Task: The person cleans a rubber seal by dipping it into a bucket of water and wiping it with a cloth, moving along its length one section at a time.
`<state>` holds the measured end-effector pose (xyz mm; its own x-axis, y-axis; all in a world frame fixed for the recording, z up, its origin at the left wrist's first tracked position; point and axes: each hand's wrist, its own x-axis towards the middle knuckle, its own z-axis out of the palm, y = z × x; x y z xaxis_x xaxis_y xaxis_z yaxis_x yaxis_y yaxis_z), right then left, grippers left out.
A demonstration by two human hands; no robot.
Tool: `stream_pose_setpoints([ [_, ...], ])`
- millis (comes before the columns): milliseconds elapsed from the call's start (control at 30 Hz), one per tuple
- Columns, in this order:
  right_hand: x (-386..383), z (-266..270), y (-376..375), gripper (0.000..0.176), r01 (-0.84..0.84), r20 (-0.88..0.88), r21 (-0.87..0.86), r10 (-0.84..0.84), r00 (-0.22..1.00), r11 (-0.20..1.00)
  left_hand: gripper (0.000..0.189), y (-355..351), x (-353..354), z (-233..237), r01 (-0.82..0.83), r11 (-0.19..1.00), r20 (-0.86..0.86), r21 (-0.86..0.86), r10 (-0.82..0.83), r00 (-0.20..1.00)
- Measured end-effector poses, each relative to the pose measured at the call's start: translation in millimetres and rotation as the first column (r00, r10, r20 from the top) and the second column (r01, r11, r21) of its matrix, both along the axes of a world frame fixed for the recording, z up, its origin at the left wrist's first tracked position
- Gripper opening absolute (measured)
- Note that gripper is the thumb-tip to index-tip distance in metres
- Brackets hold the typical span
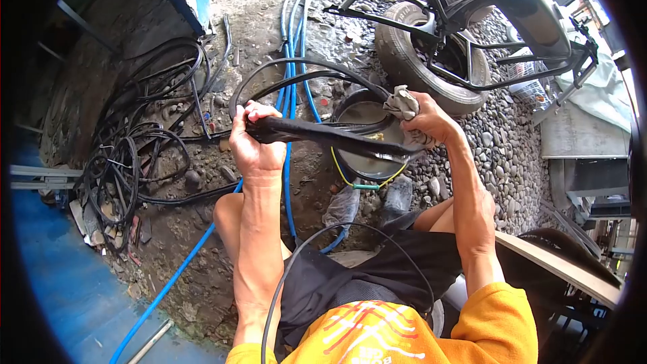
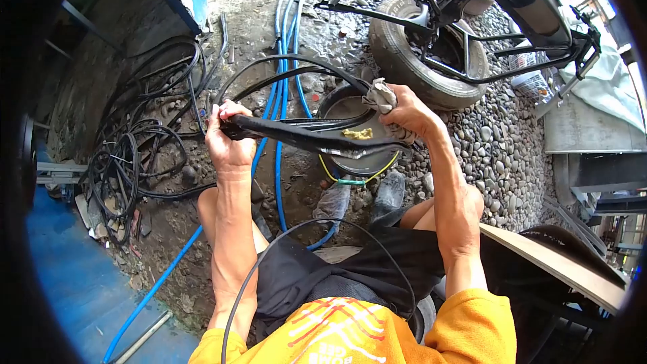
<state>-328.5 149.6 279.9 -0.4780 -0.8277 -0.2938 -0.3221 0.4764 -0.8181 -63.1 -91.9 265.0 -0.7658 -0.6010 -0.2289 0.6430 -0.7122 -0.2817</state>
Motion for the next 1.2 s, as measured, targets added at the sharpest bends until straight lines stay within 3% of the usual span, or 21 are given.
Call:
stream_pose_setpoints([
  [100,10.5,-8.4,-7.9,0.056,-0.110,-0.097,-0.106,0.100,0.990,0.988,0.017,-0.2,0.6,-2.0,-0.035,0.999,0.002,0.017,0.035,0.999],
  [133,11.5,-7.8,-6.9,0.059,-0.172,-0.283,0.051,0.179,0.942,0.984,0.017,1.4,-0.2,0.4,-0.036,0.999,-0.003,0.022,0.037,0.999],
  [200,25.0,-18.1,-12.5,0.060,-0.121,-0.409,0.248,0.217,0.886,0.961,0.017,7.5,-0.2,1.0,-0.026,1.000,0.025,-0.012,0.026,0.999],
  [367,28.8,-42.5,-18.4,0.051,-0.121,-0.491,0.295,0.258,0.832,0.948,0.020,6.2,-3.5,1.2,-0.044,0.997,0.051,-0.061,0.047,0.998],
  [567,25.6,-31.4,-19.2,0.044,-0.122,-0.582,0.282,0.271,0.767,0.952,0.016,-3.7,-3.1,-3.4,-0.029,0.999,-0.057,0.033,0.031,0.998],
  [733,5.0,11.2,-12.8,0.041,-0.103,-0.639,0.280,0.266,0.721,0.954,0.026,-2.2,-10.7,-3.9,-0.019,0.995,-0.005,0.094,0.019,1.000],
  [800,-2.6,41.3,-13.7,0.042,-0.096,-0.606,0.388,0.333,0.722,0.917,0.027,0.6,-13.3,-3.4,0.038,0.993,-0.064,0.112,-0.031,0.997],
  [833,-3.8,60.1,-13.4,0.042,-0.139,-0.641,0.403,0.388,0.663,0.904,0.027,2.4,-14.6,-1.1,0.062,0.989,-0.081,0.132,-0.052,0.995],
  [867,-6.3,81.2,-14.5,0.047,-0.152,-0.567,0.466,0.426,0.705,0.872,0.028,5.2,-17.5,0.9,0.060,0.986,-0.081,0.154,-0.048,0.996],
  [933,-17.4,96.1,-8.7,0.049,-0.110,-0.690,0.453,0.426,0.586,0.884,0.028,14.6,-25.1,5.0,0.055,0.978,-0.075,0.201,-0.041,0.996],
  [967,-24.5,108.4,-10.6,0.047,-0.085,-0.633,0.558,0.490,0.600,0.825,0.029,19.8,-28.3,6.6,0.060,0.975,-0.075,0.213,-0.045,0.996],
  [1067,-33.1,143.5,-7.0,0.039,-0.053,-0.557,0.658,0.533,0.637,0.751,0.031,47.0,-35.8,26.3,0.053,0.973,0.013,0.227,-0.057,0.998],
  [1167,-40.8,165.6,15.3,0.038,-0.153,-0.557,0.659,0.615,0.559,0.736,0.030,86.5,-38.1,48.4,0.042,0.972,0.110,0.233,-0.069,0.991],
  [1200,-44.4,170.9,24.5,0.040,-0.159,-0.550,0.641,0.594,0.588,0.751,0.030,98.2,-38.0,54.4,0.050,0.966,0.107,0.255,-0.080,0.991],
])
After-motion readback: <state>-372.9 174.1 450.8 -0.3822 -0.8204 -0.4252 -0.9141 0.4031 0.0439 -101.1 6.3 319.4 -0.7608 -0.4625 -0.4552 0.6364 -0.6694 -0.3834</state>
